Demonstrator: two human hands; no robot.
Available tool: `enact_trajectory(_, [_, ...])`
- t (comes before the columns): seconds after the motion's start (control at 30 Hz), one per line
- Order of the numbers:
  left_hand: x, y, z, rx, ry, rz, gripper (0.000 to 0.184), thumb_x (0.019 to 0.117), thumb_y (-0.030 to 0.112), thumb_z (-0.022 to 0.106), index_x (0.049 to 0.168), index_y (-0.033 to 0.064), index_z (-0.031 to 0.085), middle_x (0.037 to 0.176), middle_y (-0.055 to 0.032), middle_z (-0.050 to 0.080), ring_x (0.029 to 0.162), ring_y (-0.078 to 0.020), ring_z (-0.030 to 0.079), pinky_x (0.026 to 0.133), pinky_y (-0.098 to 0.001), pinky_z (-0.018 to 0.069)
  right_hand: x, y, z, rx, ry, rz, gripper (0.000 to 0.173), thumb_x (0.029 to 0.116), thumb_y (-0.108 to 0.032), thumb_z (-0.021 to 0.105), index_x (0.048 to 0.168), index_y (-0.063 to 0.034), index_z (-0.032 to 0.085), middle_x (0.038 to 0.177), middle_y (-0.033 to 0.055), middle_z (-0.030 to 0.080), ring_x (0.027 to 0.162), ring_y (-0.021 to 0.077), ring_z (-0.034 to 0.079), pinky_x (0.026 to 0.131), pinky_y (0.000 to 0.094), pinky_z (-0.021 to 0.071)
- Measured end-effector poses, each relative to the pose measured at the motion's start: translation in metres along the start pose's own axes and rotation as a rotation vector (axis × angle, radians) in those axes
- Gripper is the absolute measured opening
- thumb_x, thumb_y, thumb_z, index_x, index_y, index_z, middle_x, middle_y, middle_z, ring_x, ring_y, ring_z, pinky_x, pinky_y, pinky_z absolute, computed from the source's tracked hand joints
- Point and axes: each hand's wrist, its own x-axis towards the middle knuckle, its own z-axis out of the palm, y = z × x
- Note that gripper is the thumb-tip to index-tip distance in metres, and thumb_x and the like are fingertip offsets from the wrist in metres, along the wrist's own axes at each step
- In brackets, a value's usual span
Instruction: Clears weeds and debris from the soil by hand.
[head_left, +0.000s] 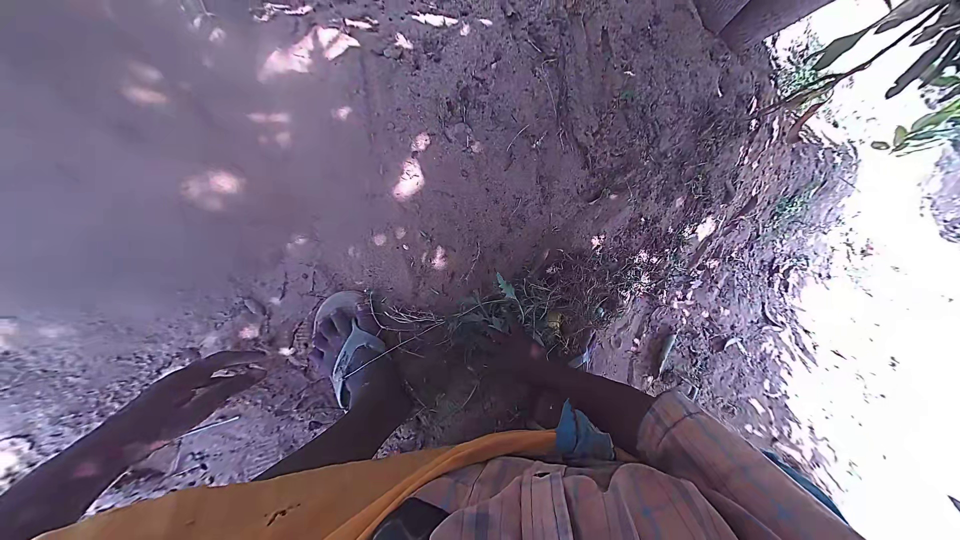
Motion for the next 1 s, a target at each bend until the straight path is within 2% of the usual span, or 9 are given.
enact_trajectory(0.1, [0.002,-0.007,-0.004,0.0,-0.01,-0.03,0.032,0.1014,-0.002,0.055,0.134,-0.0052,0.058,0.134,-0.0316,0.059,0.118,-0.0493,0.059,0.099,-0.0629,0.0452,-0.008,0.026,-0.009,-0.053,0.123,0.073,0.04,0.0997,0.005,0.049,0.135,-0.0059,0.064,0.159,0.0139,0.043,0.153,0.0433,0.022,0.113,0.08,0.0024])
enact_trajectory(0.33, [-0.002,-0.016,-0.009,-0.058,-0.027,-0.185,0.03,0.105,0.004,0.051,0.133,-0.0014,0.059,0.13,-0.0234,0.063,0.11,-0.0339,0.062,0.09,-0.0494,0.0495,-0.042,0.086,-0.049,-0.066,0.396,0.565,0.037,0.093,-0.005,0.066,0.127,-0.02,0.073,0.155,0.0109,0.048,0.153,0.0448,0.021,0.112,0.0799,-0.0039])
enact_trajectory(0.47, [-0.007,-0.007,-0.008,-0.069,-0.024,-0.228,0.031,0.1037,0.003,0.054,0.133,-0.0049,0.058,0.135,-0.0249,0.06,0.125,-0.0375,0.058,0.105,-0.0503,0.0449,-0.061,0.076,-0.093,0.042,0.291,0.751,0.047,0.0901,-0.01,0.072,0.136,-0.0182,0.067,0.159,0.0139,0.042,0.153,0.0465,0.016,0.111,0.081,-0.0046])
enact_trajectory(0.67, [-0.018,-0.004,-0.016,0.015,-0.074,-0.216,0.03,0.1041,0.007,0.055,0.133,-0.0019,0.058,0.132,-0.0235,0.062,0.118,-0.0342,0.06,0.098,-0.0505,0.0469,-0.031,-0.022,-0.111,-0.097,0.309,0.262,0.046,0.0888,-0.005,0.073,0.134,-0.0075,0.065,0.15,0.0232,0.05,0.148,0.0525,0.026,0.114,0.0786,0.0058])
enact_trajectory(0.77, [-0.018,-0.005,-0.018,0.061,-0.088,-0.192,0.03,0.1042,0.006,0.054,0.133,-0.0022,0.059,0.132,-0.0237,0.062,0.121,-0.0361,0.06,0.101,-0.052,0.0462,0.02,-0.051,-0.082,0.008,0.034,0.042,0.048,0.1006,-0.003,0.056,0.148,-0.0063,0.051,0.163,0.0201,0.032,0.154,0.0465,0.013,0.12,0.0689,0.0035])
enact_trajectory(0.83, [-0.017,-0.012,-0.018,0.069,-0.074,-0.181,0.029,0.1038,0.008,0.056,0.132,0.0002,0.06,0.128,-0.0207,0.065,0.113,-0.0306,0.062,0.095,-0.0486,0.0483,0.041,-0.053,-0.043,0.194,-0.007,-0.074,0.052,0.1026,-0.004,0.052,0.154,-0.0022,0.042,0.164,0.0258,0.026,0.15,0.0492,0.023,0.119,0.0677,0.0174])
enact_trajectory(0.9, [-0.018,-0.016,-0.016,0.064,-0.081,-0.147,0.028,0.103,0.006,0.057,0.13,-0.0013,0.06,0.127,-0.02,0.065,0.114,-0.0286,0.063,0.097,-0.0461,0.0488,0.039,-0.052,-0.02,0.345,-0.082,-0.028,0.051,0.1034,-0.007,0.053,0.153,-0.0009,0.043,0.162,0.0262,0.031,0.15,0.0494,0.025,0.119,0.0688,0.0179])
enact_trajectory(0.97, [-0.018,-0.028,-0.017,0.082,-0.08,-0.055,0.027,0.1006,0.002,0.059,0.127,-0.0048,0.063,0.126,-0.0217,0.067,0.117,-0.0323,0.064,0.102,-0.0487,0.0481,0.023,-0.038,-0.02,0.297,-0.311,0.107,0.052,0.1104,-0.021,0.043,0.159,-0.0071,0.031,0.167,0.0142,0.028,0.153,0.0311,0.027,0.123,0.0486,0.0234])
enact_trajectory(1.0, [-0.019,-0.027,-0.017,0.082,-0.086,-0.06,0.027,0.1006,0.0,0.058,0.127,-0.0053,0.062,0.127,-0.0225,0.065,0.118,-0.0334,0.063,0.103,-0.049,0.0477,0.003,0.0,0.017,0.413,-0.082,-0.037,0.051,0.1103,-0.029,0.042,0.152,0.0006,0.042,0.156,0.0215,0.043,0.145,0.0321,0.042,0.119,0.0401,0.0329])
